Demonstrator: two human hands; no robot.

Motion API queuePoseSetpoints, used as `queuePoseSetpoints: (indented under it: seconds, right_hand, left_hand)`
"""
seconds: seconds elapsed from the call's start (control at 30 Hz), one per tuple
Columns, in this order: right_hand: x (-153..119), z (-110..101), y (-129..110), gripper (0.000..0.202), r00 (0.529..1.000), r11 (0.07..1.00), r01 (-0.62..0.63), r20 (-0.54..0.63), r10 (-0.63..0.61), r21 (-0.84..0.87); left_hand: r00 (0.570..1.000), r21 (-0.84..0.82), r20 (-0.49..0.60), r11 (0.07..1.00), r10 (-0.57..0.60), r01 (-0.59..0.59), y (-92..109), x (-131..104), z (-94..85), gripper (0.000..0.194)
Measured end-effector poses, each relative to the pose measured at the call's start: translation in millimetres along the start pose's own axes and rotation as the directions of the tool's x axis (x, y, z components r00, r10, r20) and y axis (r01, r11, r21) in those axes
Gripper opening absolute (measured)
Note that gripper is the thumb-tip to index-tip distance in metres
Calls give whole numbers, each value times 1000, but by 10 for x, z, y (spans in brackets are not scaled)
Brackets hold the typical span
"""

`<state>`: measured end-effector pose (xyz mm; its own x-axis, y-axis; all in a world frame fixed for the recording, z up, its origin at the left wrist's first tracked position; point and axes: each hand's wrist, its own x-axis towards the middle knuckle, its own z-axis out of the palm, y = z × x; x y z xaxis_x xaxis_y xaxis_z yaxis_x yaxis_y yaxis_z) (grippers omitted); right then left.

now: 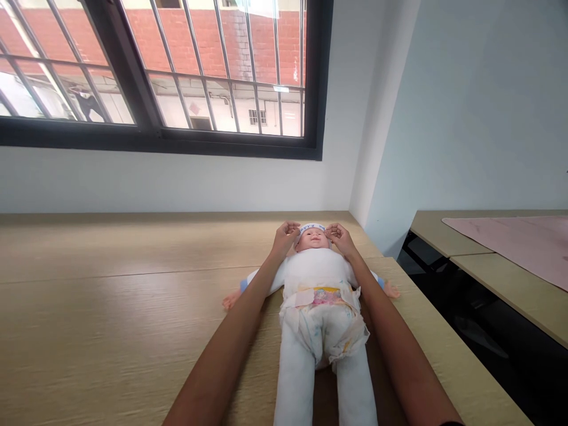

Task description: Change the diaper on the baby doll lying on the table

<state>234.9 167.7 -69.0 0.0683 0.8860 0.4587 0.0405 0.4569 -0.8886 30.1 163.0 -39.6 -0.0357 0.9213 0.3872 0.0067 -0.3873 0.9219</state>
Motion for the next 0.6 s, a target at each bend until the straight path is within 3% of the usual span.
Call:
queuePoseSetpoints:
  seconds: [0.23, 0.37, 0.5, 0.57, 0.6]
  right_hand:
    - [1, 9, -40, 30, 1000, 999, 23, 12, -23, -40]
    - [-78, 30, -242, 35, 998, 974, 18, -48, -29, -224]
    - [-491, -137, -603, 38, 996, 902, -26, -85, -12, -431]
    - [-778, -310, -759, 43, 997, 839, -73, -25, 71, -539]
    - [-913, -398, -816, 50, 983, 799, -115, 48, 177, -590]
  left_hand:
    - [999, 63, 12, 997, 48, -48, 25, 10, 20, 23]
    - [994, 144, -48, 985, 99, -91, 138, -80, 29, 23]
    - [980, 377, 18, 907, 196, -188, 376, -494, -205, 13]
    - [988, 505, 94, 849, 126, -156, 495, -786, -382, 29]
    - [988, 556, 144, 822, 51, -124, 547, -928, -455, 39]
